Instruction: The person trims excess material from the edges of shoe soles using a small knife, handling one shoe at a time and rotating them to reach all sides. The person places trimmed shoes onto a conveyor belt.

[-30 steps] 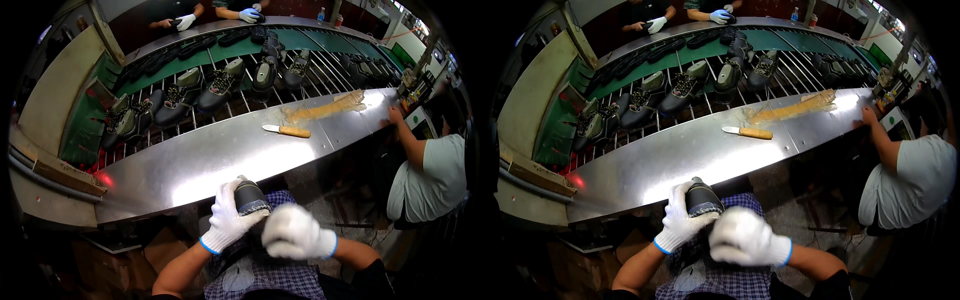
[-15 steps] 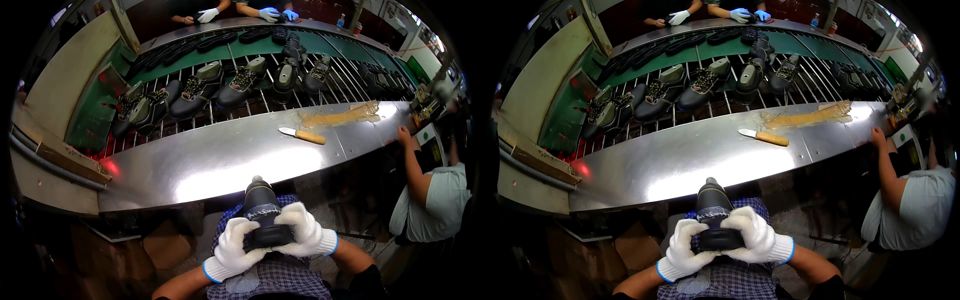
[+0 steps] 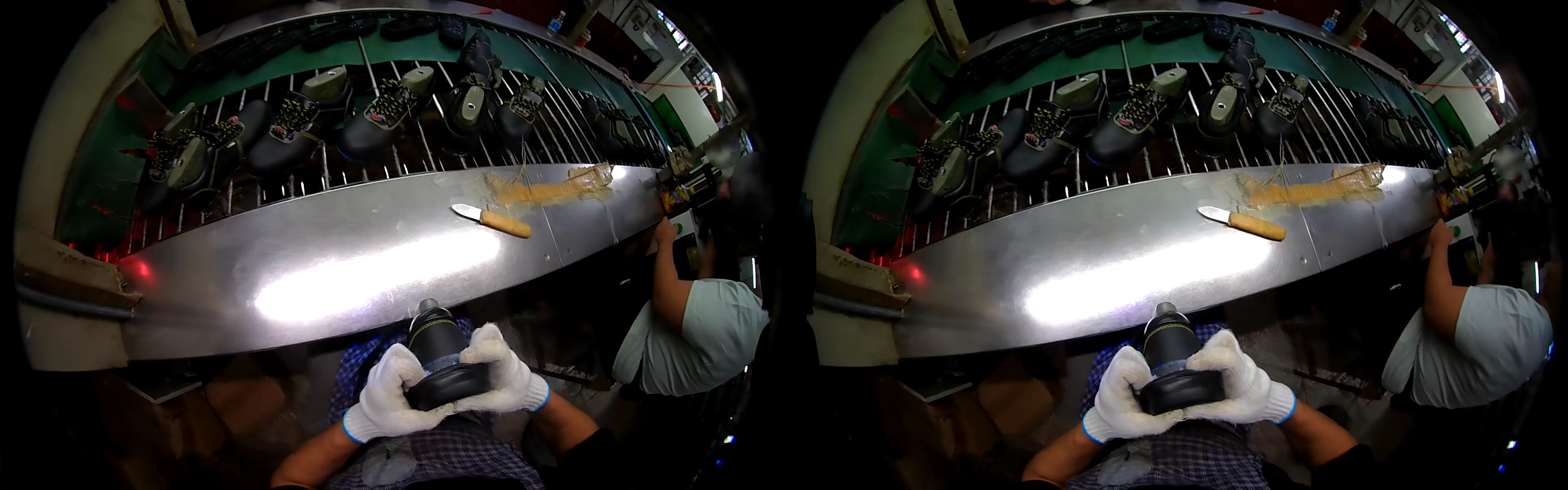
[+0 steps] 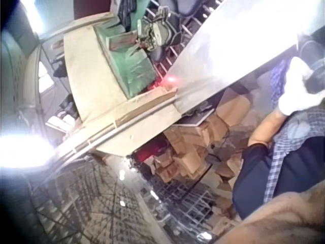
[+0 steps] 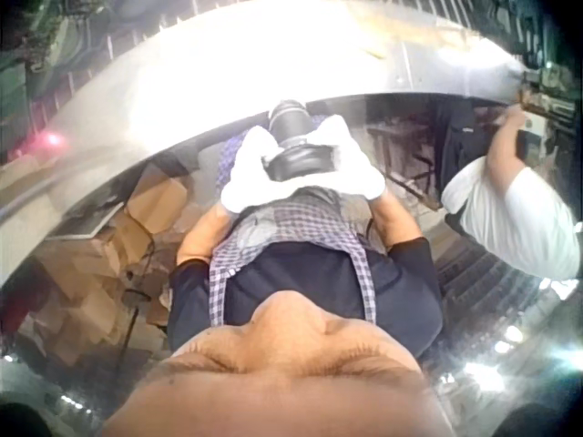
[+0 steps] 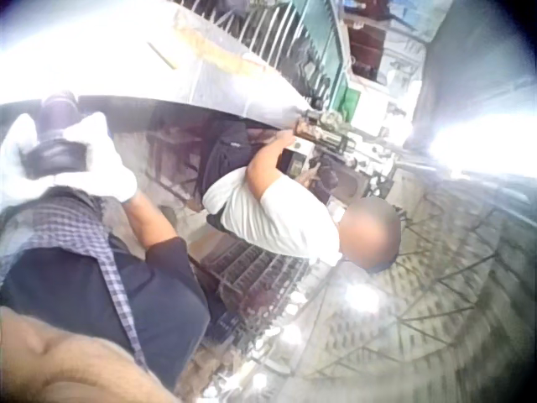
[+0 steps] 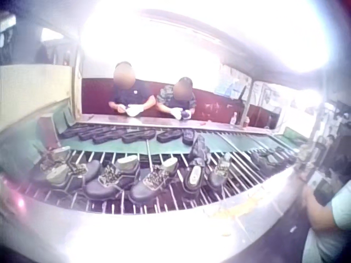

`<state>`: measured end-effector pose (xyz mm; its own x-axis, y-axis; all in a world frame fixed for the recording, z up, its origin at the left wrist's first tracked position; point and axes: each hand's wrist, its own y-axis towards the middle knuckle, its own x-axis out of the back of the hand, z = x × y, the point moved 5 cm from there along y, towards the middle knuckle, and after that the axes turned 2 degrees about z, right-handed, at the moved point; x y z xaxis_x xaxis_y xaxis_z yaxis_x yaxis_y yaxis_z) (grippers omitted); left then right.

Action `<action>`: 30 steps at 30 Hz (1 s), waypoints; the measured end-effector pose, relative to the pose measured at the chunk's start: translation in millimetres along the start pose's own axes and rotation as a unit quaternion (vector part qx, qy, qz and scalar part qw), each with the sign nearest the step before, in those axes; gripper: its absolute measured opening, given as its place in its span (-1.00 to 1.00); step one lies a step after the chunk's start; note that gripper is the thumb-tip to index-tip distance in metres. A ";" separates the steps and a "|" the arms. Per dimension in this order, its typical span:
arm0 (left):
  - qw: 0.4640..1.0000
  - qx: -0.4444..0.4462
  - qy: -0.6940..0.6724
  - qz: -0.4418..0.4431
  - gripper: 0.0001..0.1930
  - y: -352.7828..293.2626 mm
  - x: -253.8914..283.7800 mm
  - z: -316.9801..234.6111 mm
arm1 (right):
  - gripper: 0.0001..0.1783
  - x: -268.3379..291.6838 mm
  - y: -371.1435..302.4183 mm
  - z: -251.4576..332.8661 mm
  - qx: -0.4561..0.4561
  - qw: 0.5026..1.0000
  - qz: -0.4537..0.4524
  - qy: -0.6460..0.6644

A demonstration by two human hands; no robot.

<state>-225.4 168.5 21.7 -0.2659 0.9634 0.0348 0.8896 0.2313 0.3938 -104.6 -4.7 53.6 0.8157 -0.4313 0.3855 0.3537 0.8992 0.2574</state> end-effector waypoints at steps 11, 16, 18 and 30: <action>0.970 0.151 -0.185 0.032 -0.34 -3.3 -5.6 34.9 | -0.09 -1.0 -0.4 -1.3 -0.115 0.993 -0.019 0.012; 0.949 0.240 -0.199 0.050 0.10 1.6 -8.7 38.5 | 0.30 9.4 -2.0 -1.2 -0.271 0.962 0.035 -0.023; 0.939 0.281 -0.169 0.102 0.25 12.0 5.6 29.5 | 0.42 5.9 -14.0 -6.8 -0.315 0.949 0.031 -0.012; 0.891 0.225 -0.030 0.393 0.26 100.4 36.3 -21.1 | 0.30 -31.5 -46.3 -40.2 -0.258 0.934 0.101 0.227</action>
<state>-153.6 223.8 81.9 0.5127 0.8546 0.0828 0.8551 -0.4995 -0.1392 -128.3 -29.8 -6.1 0.9582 -0.2786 -0.0655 0.2494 0.9251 -0.2863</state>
